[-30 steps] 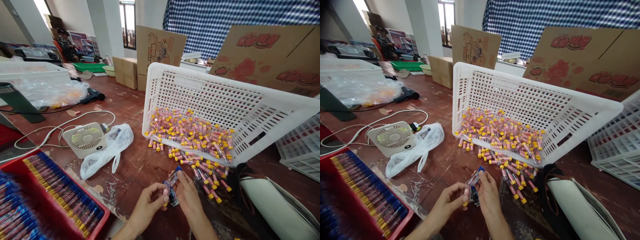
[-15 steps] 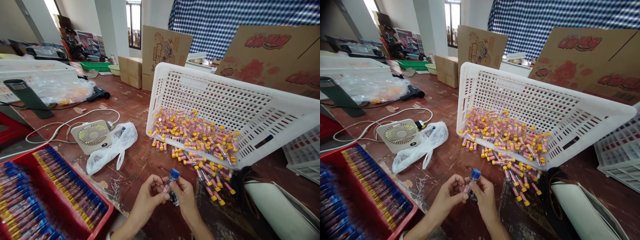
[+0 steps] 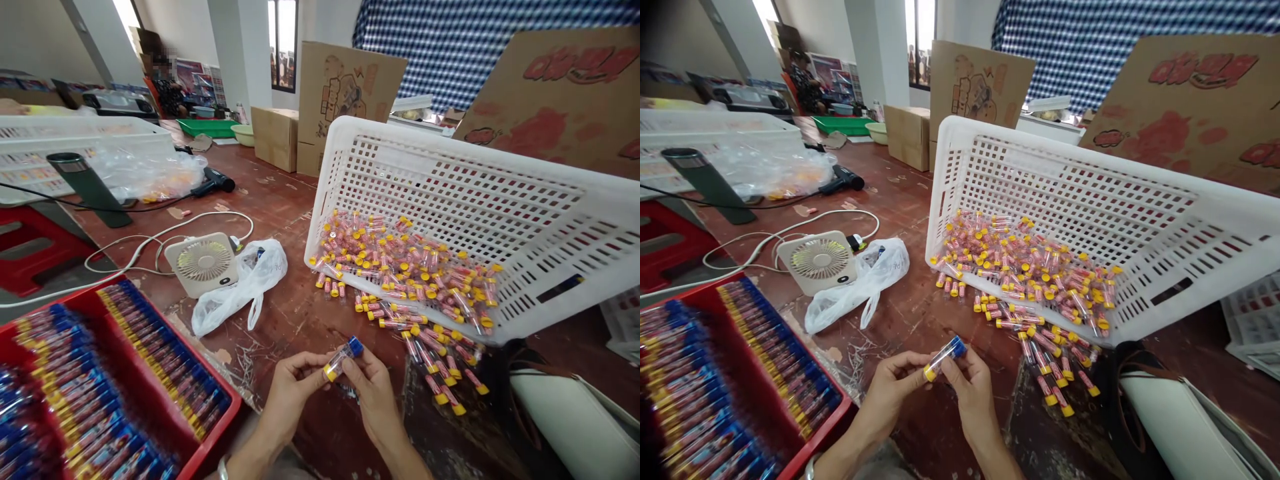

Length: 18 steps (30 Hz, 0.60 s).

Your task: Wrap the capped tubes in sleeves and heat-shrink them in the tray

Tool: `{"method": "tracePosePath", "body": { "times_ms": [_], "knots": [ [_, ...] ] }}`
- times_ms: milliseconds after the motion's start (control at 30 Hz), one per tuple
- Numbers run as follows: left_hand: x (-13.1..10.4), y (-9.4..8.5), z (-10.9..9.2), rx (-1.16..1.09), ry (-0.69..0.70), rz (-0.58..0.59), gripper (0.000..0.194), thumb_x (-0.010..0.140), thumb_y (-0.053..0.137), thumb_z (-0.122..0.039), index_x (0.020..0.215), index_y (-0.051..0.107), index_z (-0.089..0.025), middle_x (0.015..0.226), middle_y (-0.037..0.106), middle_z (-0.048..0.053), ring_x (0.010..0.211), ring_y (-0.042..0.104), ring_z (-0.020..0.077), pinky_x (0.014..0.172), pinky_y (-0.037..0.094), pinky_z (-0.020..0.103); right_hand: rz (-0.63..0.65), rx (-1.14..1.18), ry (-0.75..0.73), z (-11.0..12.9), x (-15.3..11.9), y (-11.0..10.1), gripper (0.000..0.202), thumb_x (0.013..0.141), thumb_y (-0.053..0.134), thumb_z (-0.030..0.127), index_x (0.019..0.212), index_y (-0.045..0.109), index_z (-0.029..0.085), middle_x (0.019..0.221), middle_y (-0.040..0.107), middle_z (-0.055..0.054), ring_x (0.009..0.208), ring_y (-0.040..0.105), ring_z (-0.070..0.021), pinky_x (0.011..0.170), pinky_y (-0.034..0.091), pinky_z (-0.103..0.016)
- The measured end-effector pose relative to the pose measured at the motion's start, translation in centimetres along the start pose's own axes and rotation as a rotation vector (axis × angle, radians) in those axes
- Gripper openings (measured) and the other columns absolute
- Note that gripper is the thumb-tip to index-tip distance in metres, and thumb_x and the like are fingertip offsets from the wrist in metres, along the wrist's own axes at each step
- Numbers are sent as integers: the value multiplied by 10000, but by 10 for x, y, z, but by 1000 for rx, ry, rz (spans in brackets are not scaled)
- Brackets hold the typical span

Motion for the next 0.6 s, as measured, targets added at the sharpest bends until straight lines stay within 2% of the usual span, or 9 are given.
{"method": "tracePosePath", "body": {
  "times_ms": [267,600],
  "knots": [
    [0,-7,-1,-56,3,-83,297,505,925,-340,664,761,-149,593,699,24,568,591,123,580,482,221,18,6,15,-4,0,10,256,833,752,394,1006,724,208,931,738,-68,792,663,-234,702,535,-335],
    [1,-10,2,-35,13,-123,305,506,917,-348,648,738,-145,583,692,21,556,581,128,579,464,235,5,0,43,-8,1,12,291,810,770,414,1002,733,199,908,742,-71,738,664,-223,665,544,-329]
  ]
}}
Point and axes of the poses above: each hand's wrist, its own x-axis towards the middle knuckle, its own y-axis out of the palm, z = x × y, the point moved 8 cm from there along x, towards the middle knuckle
